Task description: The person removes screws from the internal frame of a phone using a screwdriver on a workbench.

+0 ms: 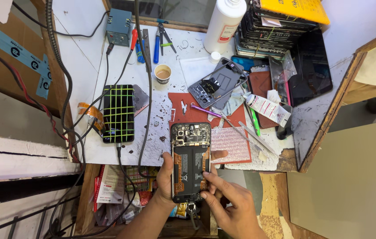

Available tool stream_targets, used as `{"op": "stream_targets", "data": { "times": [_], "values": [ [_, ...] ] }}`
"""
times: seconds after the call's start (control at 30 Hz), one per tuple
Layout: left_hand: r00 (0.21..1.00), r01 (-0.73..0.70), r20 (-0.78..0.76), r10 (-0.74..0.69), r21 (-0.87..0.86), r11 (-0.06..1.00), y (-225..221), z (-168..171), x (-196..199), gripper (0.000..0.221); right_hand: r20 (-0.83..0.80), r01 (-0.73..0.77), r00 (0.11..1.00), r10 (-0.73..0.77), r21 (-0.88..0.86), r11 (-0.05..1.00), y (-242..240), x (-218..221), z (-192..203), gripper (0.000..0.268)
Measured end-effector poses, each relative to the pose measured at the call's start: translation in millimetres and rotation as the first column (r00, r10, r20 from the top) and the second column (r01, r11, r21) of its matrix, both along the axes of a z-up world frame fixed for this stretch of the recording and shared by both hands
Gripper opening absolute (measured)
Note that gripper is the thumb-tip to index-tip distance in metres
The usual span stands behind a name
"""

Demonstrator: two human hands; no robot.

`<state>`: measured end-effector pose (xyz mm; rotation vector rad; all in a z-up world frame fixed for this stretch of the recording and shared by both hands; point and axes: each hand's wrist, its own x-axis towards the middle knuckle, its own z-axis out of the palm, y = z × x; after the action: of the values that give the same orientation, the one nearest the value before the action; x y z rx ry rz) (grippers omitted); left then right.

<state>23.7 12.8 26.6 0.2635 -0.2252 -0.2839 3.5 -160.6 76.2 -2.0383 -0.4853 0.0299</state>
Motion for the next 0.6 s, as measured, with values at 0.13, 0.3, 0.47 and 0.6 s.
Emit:
{"op": "stream_targets", "data": {
  "times": [0.13,0.3,0.47,0.6],
  "values": [
    [1.0,0.007,-0.009,-0.007,-0.005,1.0,0.3,2.5,0.1,0.096,-0.015,0.022,1.0,-0.022,-0.016,1.0,0.5,-0.3,0.3,0.047],
    [1.0,0.008,0.027,-0.007,-0.011,1.0,-0.2,2.4,1.1,0.098,0.004,0.008,1.0,-0.008,-0.028,1.0,-0.8,-1.4,-0.2,0.049],
    [1.0,0.004,0.011,-0.004,-0.014,1.0,-1.7,3.3,0.1,0.098,-0.057,0.009,0.998,-0.011,-0.033,0.999,-1.4,-1.7,-1.4,0.05],
    [1.0,-0.014,0.015,0.013,0.014,1.0,-1.0,4.3,0.6,0.095,-0.031,-0.002,1.0,0.003,0.01,1.0,-0.2,-0.3,-2.2,0.049]
  ]
}}
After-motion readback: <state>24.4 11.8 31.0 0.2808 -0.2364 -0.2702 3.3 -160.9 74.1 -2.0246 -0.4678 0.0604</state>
